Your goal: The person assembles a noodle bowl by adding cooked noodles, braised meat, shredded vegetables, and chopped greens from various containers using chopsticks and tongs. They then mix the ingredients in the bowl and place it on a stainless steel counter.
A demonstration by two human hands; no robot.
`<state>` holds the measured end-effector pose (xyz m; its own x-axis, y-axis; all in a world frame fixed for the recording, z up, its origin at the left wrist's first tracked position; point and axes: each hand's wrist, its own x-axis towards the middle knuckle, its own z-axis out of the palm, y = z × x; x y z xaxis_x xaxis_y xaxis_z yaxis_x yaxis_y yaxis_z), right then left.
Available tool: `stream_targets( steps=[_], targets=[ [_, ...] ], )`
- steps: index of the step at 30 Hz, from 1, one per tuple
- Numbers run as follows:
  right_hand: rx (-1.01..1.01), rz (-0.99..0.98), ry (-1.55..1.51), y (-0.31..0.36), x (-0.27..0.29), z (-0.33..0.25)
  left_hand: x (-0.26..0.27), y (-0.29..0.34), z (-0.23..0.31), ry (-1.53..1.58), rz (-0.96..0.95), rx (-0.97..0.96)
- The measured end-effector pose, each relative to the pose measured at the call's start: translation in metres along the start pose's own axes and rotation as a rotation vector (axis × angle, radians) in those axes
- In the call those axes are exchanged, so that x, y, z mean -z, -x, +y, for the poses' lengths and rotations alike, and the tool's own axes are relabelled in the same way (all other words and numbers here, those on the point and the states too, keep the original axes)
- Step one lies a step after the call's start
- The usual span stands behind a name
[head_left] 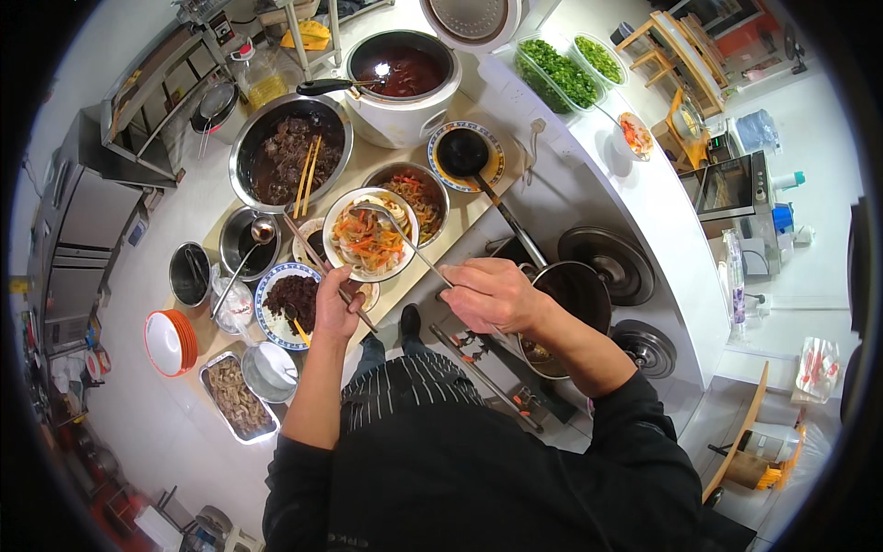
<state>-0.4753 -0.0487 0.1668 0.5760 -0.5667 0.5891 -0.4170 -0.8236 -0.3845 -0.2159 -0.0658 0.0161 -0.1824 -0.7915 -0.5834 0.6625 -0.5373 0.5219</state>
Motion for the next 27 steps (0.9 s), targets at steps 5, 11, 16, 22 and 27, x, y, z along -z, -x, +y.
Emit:
stream_targets(
  steps=[5, 11, 16, 22, 27],
  targets=[
    [-0.495, 0.38, -0.159, 0.023, -0.01, 0.017, 0.017, -0.004, 0.002, 0.029, -0.063, -0.007],
    [-0.479, 0.075, 0.1, 0.057, -0.073, 0.094, 0.019, 0.001, 0.017, -0.044, -0.077, -0.033],
    [-0.49, -0.481, 0.233, 0.094, -0.128, 0.122, 0.006, 0.012, 0.028, -0.059, -0.126, -0.015],
    [-0.454, -0.496, 0.233, 0.11, -0.103, 0.115, -0.023, 0.022, 0.024, -0.095, -0.144, 0.016],
    [-0.84, 0.013, 0.24, 0.096, -0.013, 0.117, -0.056, 0.024, 0.022, -0.133, -0.199, 0.048]
  ],
)
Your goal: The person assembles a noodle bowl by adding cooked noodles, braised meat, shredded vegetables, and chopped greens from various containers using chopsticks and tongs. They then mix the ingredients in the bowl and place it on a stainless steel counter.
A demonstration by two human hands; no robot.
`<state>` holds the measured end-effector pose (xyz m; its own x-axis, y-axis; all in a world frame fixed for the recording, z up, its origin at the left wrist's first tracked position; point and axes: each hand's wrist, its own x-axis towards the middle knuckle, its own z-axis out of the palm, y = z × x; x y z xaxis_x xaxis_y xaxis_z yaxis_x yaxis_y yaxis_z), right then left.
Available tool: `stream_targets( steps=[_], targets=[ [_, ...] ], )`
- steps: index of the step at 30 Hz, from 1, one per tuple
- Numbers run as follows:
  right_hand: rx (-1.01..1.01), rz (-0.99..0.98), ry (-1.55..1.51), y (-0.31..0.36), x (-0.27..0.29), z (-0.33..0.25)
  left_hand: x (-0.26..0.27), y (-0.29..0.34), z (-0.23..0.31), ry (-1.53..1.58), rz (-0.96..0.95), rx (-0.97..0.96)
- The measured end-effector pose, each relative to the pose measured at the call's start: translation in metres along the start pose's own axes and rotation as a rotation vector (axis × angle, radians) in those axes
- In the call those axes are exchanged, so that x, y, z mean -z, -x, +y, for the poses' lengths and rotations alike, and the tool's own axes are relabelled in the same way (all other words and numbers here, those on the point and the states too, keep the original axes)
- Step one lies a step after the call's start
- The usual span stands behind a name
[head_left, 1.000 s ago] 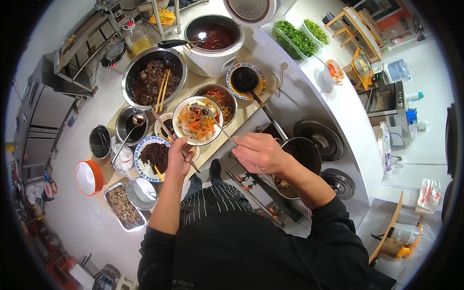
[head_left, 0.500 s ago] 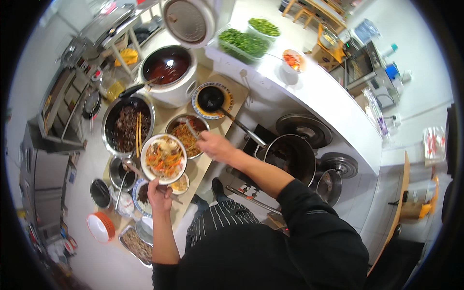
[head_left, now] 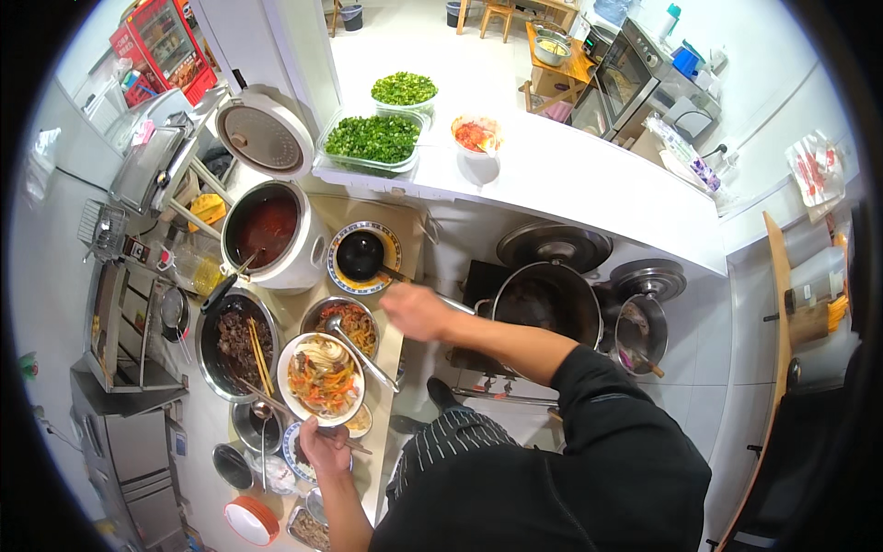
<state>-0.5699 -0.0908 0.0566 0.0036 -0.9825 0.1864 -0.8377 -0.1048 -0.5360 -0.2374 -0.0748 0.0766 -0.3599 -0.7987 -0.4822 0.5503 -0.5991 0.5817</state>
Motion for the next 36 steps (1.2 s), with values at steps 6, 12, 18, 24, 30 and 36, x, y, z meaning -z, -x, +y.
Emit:
stream_targets(
  steps=[6, 12, 18, 24, 30, 36],
  targets=[
    [-0.285, 0.521, -0.161, -0.032, 0.126, 0.044, -0.049, -0.014, 0.001, -0.071, 0.013, 0.013],
    [-0.513, 0.676, -0.27, -0.085, 0.145, 0.089, -0.083, -0.036, 0.002, -0.066, -0.069, 0.066],
    [-0.415, 0.823, -0.849, -0.123, 0.139, 0.126, -0.111, -0.056, 0.002, -0.104, -0.104, 0.087],
    [-0.066, 0.56, -0.018, -0.141, 0.167, 0.115, -0.136, -0.077, 0.002, -0.157, -0.123, 0.086],
    [0.036, 0.563, 0.093, -0.138, 0.202, 0.096, -0.173, -0.111, 0.001, -0.142, -0.088, 0.081],
    [-0.232, 0.691, -0.204, -0.141, 0.239, 0.129, -0.219, -0.15, 0.001, -0.149, -0.168, 0.075]
  ],
)
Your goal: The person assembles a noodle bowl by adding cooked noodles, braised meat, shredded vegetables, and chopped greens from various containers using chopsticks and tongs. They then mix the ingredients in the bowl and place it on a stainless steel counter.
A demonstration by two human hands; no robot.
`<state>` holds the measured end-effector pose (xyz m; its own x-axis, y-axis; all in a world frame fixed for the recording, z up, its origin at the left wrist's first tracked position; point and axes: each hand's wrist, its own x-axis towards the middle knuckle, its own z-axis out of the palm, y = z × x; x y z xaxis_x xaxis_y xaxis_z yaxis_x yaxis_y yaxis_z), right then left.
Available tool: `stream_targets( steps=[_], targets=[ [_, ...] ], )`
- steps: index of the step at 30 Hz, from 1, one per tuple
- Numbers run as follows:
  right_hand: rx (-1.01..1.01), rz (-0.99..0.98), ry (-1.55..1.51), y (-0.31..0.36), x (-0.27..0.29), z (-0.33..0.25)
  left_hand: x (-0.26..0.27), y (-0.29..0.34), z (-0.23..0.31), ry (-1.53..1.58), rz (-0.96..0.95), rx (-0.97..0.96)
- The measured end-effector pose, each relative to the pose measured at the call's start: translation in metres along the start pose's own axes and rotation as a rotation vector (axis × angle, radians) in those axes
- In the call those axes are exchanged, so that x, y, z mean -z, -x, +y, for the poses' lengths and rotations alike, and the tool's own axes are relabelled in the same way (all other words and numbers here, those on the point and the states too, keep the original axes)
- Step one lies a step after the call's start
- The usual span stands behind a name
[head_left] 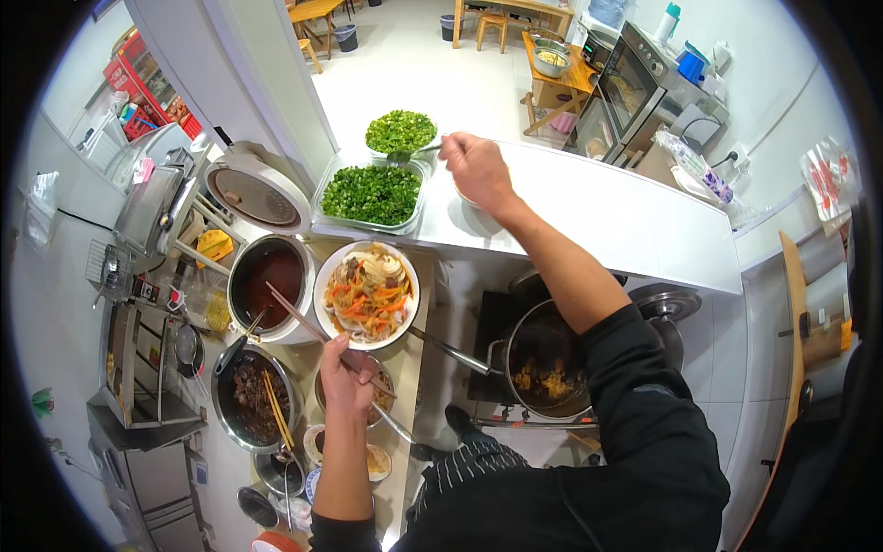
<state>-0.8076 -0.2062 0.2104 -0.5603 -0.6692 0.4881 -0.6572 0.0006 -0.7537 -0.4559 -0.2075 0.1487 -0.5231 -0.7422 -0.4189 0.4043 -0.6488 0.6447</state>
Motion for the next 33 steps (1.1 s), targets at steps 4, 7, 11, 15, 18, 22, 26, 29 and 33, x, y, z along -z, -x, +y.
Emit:
stream_targets(
  steps=[4, 7, 11, 15, 18, 22, 26, 29, 33],
  targets=[
    [-0.04, 0.178, 0.039, -0.065, 0.002, 0.034, -0.02, -0.028, 0.008, -0.014, -0.023, -0.003],
    [0.019, 0.142, 0.133, -0.095, -0.013, 0.061, -0.03, -0.043, 0.009, -0.011, -0.068, -0.029],
    [0.047, 0.06, 0.248, -0.11, -0.032, 0.083, -0.037, -0.054, 0.011, -0.001, -0.051, -0.003],
    [-0.105, 0.009, 0.157, -0.115, -0.036, 0.094, -0.039, -0.059, 0.014, 0.025, -0.081, 0.016],
    [-0.255, -0.018, 0.066, -0.119, -0.043, 0.103, -0.042, -0.062, 0.017, -0.002, -0.064, 0.03],
    [-0.444, -0.049, -0.085, -0.121, -0.056, 0.117, -0.047, -0.063, 0.017, -0.017, -0.029, -0.008],
    [-0.645, 0.002, -0.405, -0.121, -0.054, 0.124, -0.049, -0.065, 0.019, -0.01, -0.042, -0.003],
    [-0.689, 0.038, -0.54, -0.12, -0.044, 0.124, -0.05, -0.063, 0.022, -0.002, -0.053, 0.006],
    [-0.715, 0.083, -0.629, -0.117, -0.03, 0.118, -0.055, -0.065, 0.025, -0.018, -0.052, 0.007]
  ],
)
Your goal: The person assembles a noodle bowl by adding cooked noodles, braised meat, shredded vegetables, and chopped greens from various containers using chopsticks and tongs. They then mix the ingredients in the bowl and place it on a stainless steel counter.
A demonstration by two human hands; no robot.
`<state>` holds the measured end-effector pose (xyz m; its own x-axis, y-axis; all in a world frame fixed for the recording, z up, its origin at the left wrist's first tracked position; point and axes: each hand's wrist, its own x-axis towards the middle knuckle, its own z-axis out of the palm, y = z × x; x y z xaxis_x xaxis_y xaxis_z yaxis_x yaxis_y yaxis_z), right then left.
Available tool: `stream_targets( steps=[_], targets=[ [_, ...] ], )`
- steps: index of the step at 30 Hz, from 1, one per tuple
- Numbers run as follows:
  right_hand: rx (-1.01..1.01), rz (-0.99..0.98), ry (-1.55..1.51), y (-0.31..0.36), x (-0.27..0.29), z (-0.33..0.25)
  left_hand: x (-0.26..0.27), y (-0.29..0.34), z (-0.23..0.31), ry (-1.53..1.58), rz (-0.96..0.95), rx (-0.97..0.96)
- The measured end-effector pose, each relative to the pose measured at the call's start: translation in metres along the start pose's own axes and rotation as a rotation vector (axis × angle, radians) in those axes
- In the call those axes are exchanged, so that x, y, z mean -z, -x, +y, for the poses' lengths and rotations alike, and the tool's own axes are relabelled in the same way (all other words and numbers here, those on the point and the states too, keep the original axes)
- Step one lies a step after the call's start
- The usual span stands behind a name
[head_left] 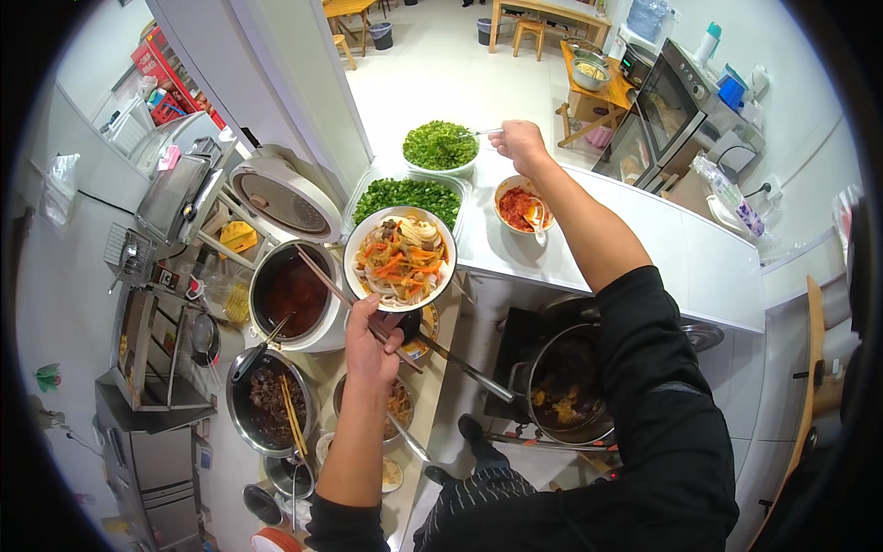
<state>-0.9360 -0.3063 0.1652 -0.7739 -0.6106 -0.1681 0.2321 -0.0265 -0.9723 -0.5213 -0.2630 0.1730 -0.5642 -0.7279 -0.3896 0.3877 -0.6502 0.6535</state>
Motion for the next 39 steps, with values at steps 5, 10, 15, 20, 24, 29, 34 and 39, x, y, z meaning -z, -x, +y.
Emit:
stream_targets(
  steps=[5, 10, 15, 20, 24, 29, 34, 39],
  targets=[
    [-0.038, 0.009, -0.066, 0.015, 0.003, -0.012, -0.002, -0.005, 0.001, -0.011, -0.01, -0.012],
    [0.026, -0.118, -0.123, 0.052, 0.001, -0.034, 0.001, -0.013, 0.0, -0.003, 0.019, -0.023],
    [0.079, -0.339, -0.093, 0.122, -0.007, -0.056, 0.004, -0.015, 0.0, 0.012, 0.001, -0.04],
    [0.409, -0.414, 0.318, 0.2, -0.016, -0.053, 0.006, -0.015, 0.001, 0.059, -0.035, -0.043],
    [1.216, -0.477, 0.633, 0.231, -0.018, -0.037, 0.011, -0.014, 0.0, 0.076, -0.081, -0.057],
    [0.768, -0.299, 0.429, 0.209, -0.014, -0.035, 0.016, -0.015, 0.0, 0.093, -0.07, -0.077],
    [0.852, -0.001, 0.723, 0.113, -0.027, -0.029, 0.015, -0.004, 0.003, 0.101, -0.109, -0.111],
    [0.802, -0.344, 1.409, 0.057, -0.038, 0.011, 0.014, 0.02, 0.001, 0.075, -0.052, -0.118]
  ],
)
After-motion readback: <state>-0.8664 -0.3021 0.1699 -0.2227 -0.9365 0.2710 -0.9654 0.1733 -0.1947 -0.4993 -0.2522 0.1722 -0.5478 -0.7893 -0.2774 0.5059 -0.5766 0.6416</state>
